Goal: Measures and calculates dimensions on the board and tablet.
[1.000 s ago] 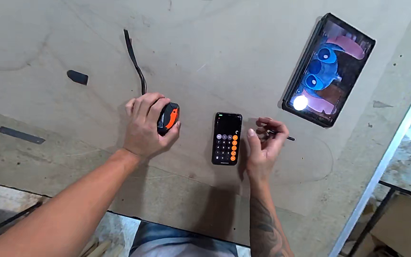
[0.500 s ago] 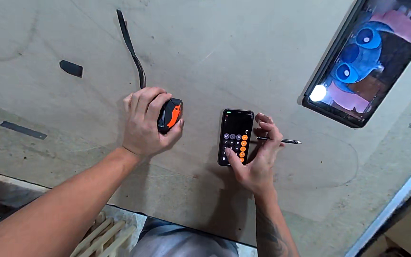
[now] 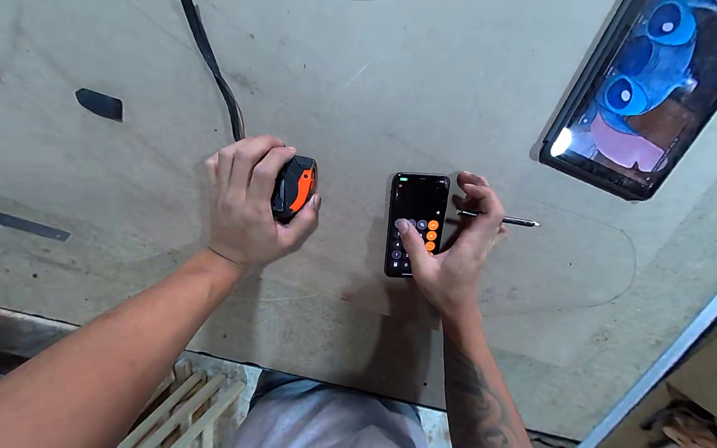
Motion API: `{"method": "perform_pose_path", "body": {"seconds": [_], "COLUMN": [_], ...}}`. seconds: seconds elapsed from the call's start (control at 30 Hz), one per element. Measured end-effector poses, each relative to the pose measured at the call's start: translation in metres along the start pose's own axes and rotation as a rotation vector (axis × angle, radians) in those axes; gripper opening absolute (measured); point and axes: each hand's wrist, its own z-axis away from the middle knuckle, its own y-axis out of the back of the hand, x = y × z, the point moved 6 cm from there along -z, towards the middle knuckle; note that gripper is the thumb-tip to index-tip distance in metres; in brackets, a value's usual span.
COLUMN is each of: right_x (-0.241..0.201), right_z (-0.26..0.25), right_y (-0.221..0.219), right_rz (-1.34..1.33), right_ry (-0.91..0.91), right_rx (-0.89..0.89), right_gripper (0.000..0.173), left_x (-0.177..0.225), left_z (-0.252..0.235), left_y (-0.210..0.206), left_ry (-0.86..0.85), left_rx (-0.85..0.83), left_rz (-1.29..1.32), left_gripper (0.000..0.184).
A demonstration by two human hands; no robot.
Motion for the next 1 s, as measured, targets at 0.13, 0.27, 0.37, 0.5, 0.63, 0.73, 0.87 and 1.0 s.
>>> {"method": "perform_pose_path", "body": {"seconds": [0.13,0.27,0.37,0.5,0.63,0.73,0.87,1.0], "right_x": [-0.001,0.0,0.002,0.021,0.021,0.02,0.024,0.023], "right_z": [-0.002,-0.005,-0.005,0.007,0.01,0.007,0.004,0.003], "right_y": [0.001,0.001,0.009,0.028,0.025,0.021,0.024,0.023], "right_rz": [-0.026,-0.091,-0.24,-0.444,-0.282,-0.194,-0.377,-0.397], "right_ry": [0.0,0.1,0.106,0.094,0.011,-0.008,0.099,0.128], "right_rx": [-0.019,-0.009,-0.061,-0.06,-0.03,-0.022,0.017,-0.002], "right_gripper": [0.084,0.091,0.087,0.069,0.07,0.069,0.067,0.07], "left_x": [0.0,-0.003,-0.003,-0.003,-0.002,-0.002,-0.002,-0.003], "left_z": [-0.001,0.0,0.0,0.0,0.0,-0.001,0.0,-0.001], "left_y": [-0.001,-0.001,-0.001,-0.002,-0.001,0.0,-0.002,-0.003], "left_ry": [-0.004,-0.004,-0.008,-0.013,-0.004,0.002,-0.003,-0.01], "left_rx": [0.004,0.001,-0.009,-0.009,-0.017,-0.022,-0.021,-0.013], "left_rz": [0.004,0.011,0.018,0.015,0.014,0.001,0.004,0.011], "left_gripper": [0.068,0.069,0.069,0.07,0.069,0.069,0.07,0.07]}}
